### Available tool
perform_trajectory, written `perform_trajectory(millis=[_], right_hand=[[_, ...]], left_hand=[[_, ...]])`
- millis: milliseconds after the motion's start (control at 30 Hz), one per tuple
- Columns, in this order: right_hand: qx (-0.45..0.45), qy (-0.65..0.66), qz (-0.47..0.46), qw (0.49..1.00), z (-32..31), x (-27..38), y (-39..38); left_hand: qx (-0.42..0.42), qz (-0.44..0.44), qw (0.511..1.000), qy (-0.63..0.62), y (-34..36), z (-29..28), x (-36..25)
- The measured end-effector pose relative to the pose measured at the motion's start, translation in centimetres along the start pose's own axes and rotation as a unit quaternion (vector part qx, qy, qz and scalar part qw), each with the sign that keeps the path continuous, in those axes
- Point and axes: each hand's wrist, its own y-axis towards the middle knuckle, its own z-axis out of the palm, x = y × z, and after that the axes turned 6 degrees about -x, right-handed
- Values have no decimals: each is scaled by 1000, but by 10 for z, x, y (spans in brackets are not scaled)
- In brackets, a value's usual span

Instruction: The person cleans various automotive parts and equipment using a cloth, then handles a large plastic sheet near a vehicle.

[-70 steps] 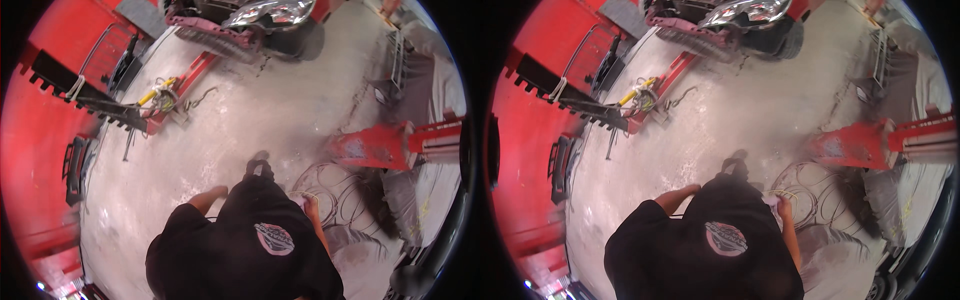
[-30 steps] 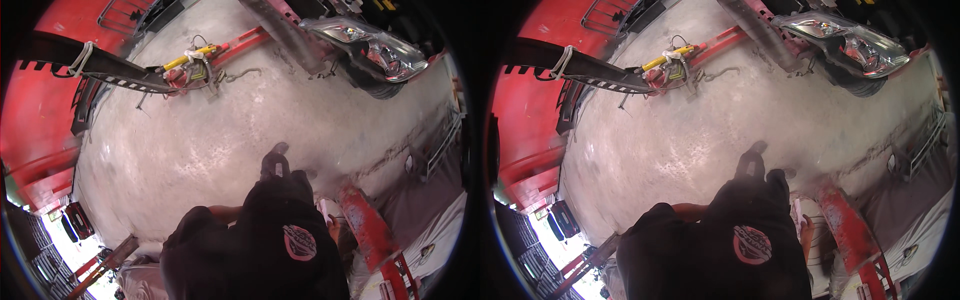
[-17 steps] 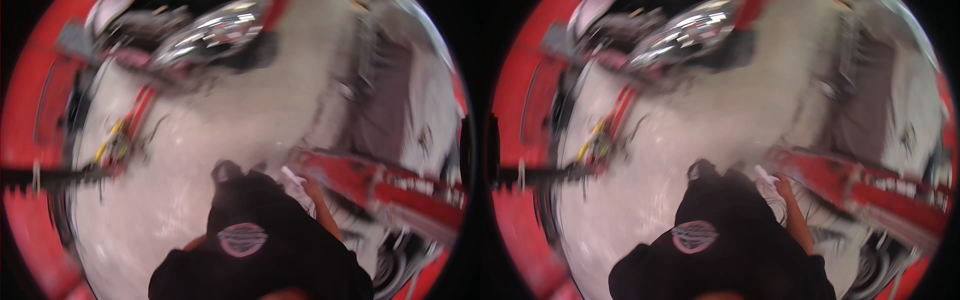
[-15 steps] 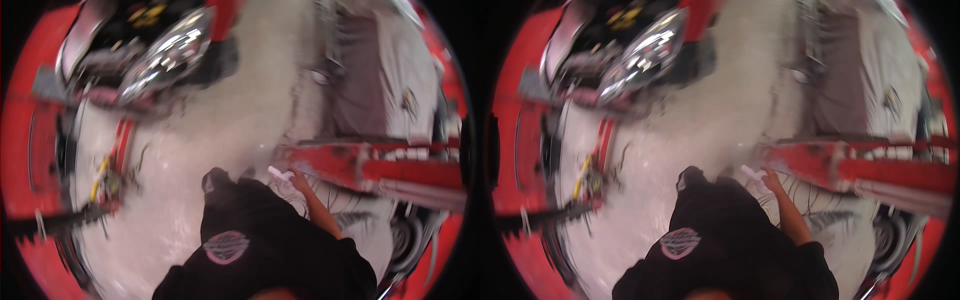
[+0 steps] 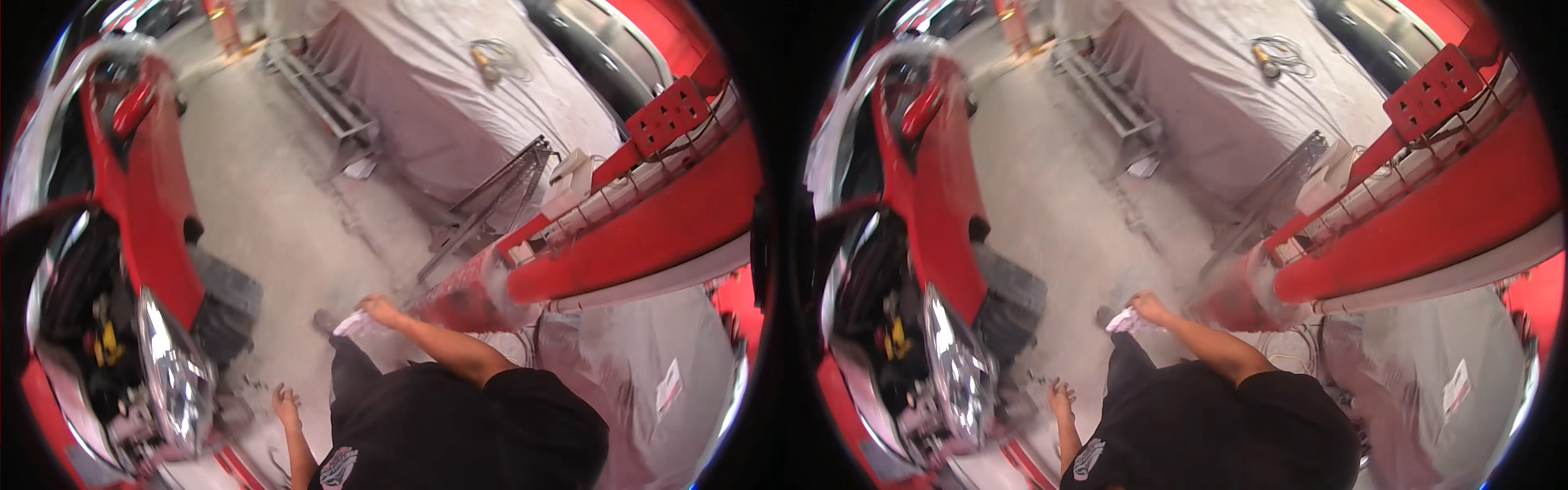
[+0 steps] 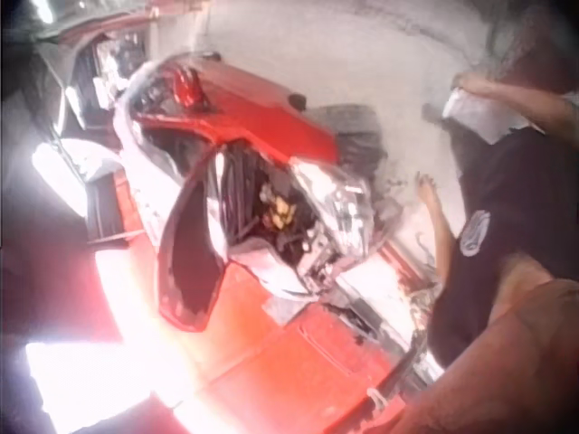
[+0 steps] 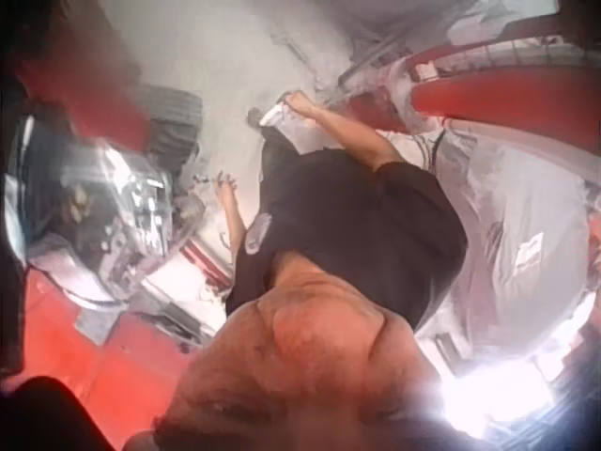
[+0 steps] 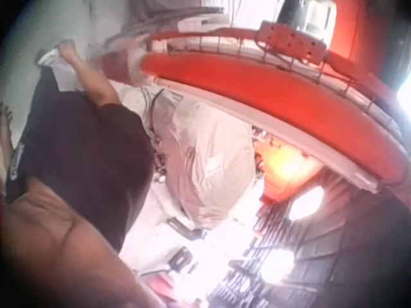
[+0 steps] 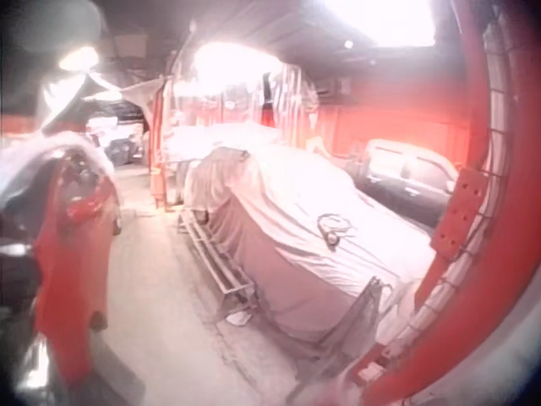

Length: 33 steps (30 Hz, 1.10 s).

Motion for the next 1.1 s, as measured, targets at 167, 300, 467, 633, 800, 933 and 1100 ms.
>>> perform_trajectory(millis=[167,300,467,633,800,933,1100], right_hand=[[-44,193,70,978,-6,100,133],[-53,213,-17,976,-23,218,227],[-112,235,-31,965,-81,249,306],[-297,185,-38,936,-131,233,394],[-378,229,-88,893,-151,220,496],[-327,262,-45,907,-165,242,554],[-328,264,-109,900,-159,211,596]], left_hand=[[133,132,979,-83,54,152,-246],[256,171,926,-220,112,223,-376],[372,171,895,-178,187,272,-480],[417,-64,874,-243,190,317,-546],[445,-14,866,-228,218,382,-586],[431,-32,878,-205,293,399,-636],[503,47,844,-181,396,442,-664]])
